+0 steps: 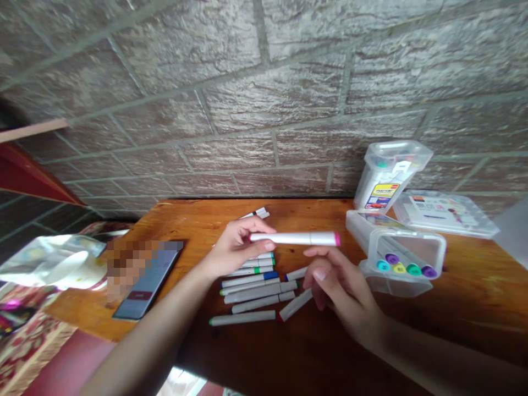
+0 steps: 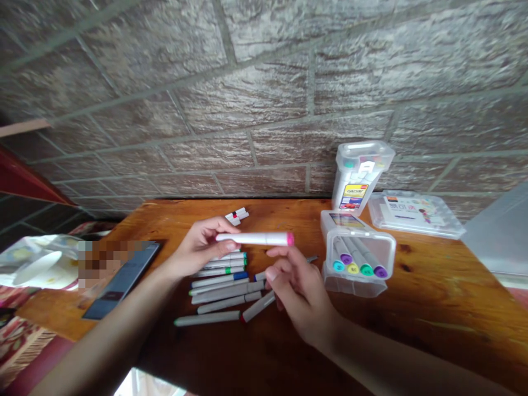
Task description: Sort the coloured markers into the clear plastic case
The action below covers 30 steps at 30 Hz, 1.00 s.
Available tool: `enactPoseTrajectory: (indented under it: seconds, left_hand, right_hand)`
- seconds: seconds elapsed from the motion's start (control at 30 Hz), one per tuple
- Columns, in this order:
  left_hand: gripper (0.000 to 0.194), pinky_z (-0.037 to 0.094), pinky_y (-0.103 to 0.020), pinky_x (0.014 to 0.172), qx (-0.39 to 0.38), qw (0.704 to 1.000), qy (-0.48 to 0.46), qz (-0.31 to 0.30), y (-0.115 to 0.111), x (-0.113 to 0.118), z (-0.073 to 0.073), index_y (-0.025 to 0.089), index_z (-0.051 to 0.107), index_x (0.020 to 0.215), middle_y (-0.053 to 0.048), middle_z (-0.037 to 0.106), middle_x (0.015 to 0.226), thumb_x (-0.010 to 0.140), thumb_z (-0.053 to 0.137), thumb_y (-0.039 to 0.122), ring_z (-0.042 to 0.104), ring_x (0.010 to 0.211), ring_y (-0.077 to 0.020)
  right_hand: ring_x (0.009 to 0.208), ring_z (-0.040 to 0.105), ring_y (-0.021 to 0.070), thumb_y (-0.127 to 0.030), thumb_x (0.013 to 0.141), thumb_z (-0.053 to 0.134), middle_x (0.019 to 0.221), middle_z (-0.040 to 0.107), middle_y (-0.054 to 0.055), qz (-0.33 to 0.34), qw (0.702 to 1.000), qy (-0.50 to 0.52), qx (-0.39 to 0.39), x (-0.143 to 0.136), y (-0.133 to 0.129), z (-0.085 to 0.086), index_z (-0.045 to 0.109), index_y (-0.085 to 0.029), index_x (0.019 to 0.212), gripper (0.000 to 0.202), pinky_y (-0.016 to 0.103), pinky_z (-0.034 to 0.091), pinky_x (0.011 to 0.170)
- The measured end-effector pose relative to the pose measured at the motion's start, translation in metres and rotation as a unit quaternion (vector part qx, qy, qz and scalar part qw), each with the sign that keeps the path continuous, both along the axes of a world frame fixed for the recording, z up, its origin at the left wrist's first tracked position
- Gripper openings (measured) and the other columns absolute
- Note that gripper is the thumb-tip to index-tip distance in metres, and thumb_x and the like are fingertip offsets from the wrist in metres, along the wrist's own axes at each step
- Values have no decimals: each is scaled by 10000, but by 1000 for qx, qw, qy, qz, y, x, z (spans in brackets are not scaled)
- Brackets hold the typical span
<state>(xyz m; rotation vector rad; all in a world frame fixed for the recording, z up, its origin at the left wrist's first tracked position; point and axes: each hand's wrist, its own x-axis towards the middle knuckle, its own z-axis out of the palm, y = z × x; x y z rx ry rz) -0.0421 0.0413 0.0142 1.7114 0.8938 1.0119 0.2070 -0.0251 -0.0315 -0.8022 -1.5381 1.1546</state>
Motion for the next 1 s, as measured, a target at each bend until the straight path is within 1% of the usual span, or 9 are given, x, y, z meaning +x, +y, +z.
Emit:
enactPoseTrajectory:
  seconds: [0.03,0.1,0.23,0.3,0.4,0.6,0.77,0.9,1.0]
  left_hand:
    - [277,428,-208,546,1,1000,8,-18,-2,0,0,127,775,978,-28,712,740,854,883,349,586,600,-116]
    - [225,450,-216,588,-5,999,14,-36,-4,0,-1,125,797,940,-37,721,747,847,883,311,612,638,-128]
    - [219,436,-220,584,-23,999,-16,-26,-3,2,-6,137,804,942,-35,715,766,853,877,322,596,635,-125]
    - [254,391,-215,544,-45,998,-37,-19,-3,2,-10,141,801,960,-22,690,736,865,867,368,552,597,-114]
    - [293,350,-223,528,-85,994,-64,-23,-3,0,-17,145,802,975,6,625,653,897,834,426,498,564,-107]
    - [251,322,-245,550,-93,992,-78,-33,-4,-1,-24,166,800,993,24,584,616,917,808,404,477,571,-111]
    - [219,362,-261,580,-87,992,-92,-11,-4,-1,-29,164,797,995,4,617,672,916,794,368,515,612,-129]
    - [198,378,-253,585,-91,988,-128,-4,-5,-1,-31,169,801,989,18,587,639,910,794,350,501,597,-118]
    - [196,383,-256,587,-91,987,-131,6,-6,0,-31,169,798,992,12,588,631,910,798,346,509,606,-128]
  right_hand:
    - [484,564,121,-518,1105,540,777,677,-17,7,998,47,-52,-1,-1,-1,562,-248,1232,299,210,426,422]
    - [496,564,118,-609,1047,611,777,684,-14,28,991,86,-95,-2,-1,-3,572,-252,1254,414,198,417,424]
    - [471,495,90,-573,1028,673,674,604,-52,9,990,56,-132,-3,0,-4,634,-238,1117,349,170,377,420]
    - [474,479,90,-544,1042,667,638,571,-62,-13,991,35,-125,-4,0,-3,654,-231,1081,315,170,371,423]
    - [489,500,96,-528,1052,657,669,606,-46,-34,992,34,-115,-5,0,-3,664,-230,1097,302,182,395,435]
    - [529,565,107,-474,1092,614,763,644,-30,-37,992,49,-113,-5,0,-7,637,-250,1157,234,199,443,470]
    - [581,569,115,-443,1133,532,879,656,-9,-25,995,57,-84,-3,-3,-10,614,-273,1214,205,223,469,511]
    - [597,563,127,-408,1140,500,873,656,0,-42,998,5,-51,-3,-2,-11,601,-261,1229,199,242,462,531]
    - [570,542,125,-369,1121,528,787,602,-29,-58,997,-26,-35,-3,0,-8,612,-243,1201,172,242,432,519]
